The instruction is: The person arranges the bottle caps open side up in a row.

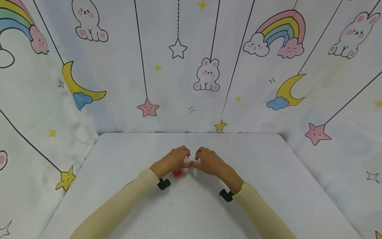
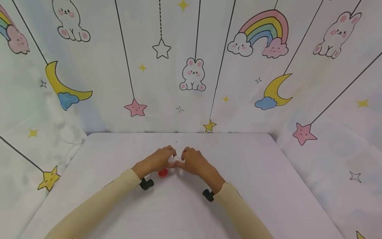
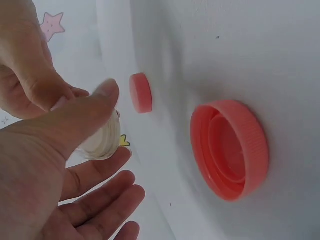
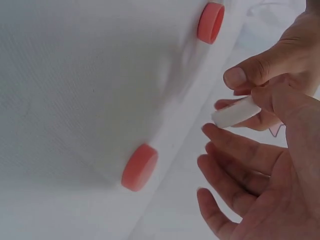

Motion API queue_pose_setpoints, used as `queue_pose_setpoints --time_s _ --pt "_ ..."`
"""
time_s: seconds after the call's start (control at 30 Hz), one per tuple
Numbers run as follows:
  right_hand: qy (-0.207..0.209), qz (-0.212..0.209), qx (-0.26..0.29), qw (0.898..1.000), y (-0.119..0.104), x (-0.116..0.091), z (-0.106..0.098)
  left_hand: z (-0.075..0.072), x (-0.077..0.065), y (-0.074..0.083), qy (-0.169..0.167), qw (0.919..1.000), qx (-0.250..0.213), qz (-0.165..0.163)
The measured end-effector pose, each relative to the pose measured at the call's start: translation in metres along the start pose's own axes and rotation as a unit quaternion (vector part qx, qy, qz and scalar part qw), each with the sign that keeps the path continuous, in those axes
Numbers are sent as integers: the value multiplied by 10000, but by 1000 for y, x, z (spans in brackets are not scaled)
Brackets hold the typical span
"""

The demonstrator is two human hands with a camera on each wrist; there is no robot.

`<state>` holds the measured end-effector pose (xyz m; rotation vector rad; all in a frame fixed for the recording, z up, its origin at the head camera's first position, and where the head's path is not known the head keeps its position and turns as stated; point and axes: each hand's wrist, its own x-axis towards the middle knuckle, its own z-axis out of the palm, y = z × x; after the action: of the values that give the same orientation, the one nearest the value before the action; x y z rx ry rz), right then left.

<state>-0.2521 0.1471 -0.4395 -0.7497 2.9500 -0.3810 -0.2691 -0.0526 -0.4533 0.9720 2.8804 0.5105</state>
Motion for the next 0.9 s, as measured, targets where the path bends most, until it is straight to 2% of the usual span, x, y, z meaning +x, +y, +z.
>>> queue_pose_setpoints --time_s 0.2,0.33,0.5,0.9 --pt "-70 -53 489 9988 -1 -6 0 4 1 4 -50 10000 -25 21" --pt "-140 -71 812 9966 -2 -9 0 6 1 5 61 9999 88 85" --pt "-202 -49 815 9965 0 -11 2 10 -1 7 153 9998 41 155" --pt "-300 -419 672 9964 4 -18 -3 14 -6 6 -8 9999 22 121"
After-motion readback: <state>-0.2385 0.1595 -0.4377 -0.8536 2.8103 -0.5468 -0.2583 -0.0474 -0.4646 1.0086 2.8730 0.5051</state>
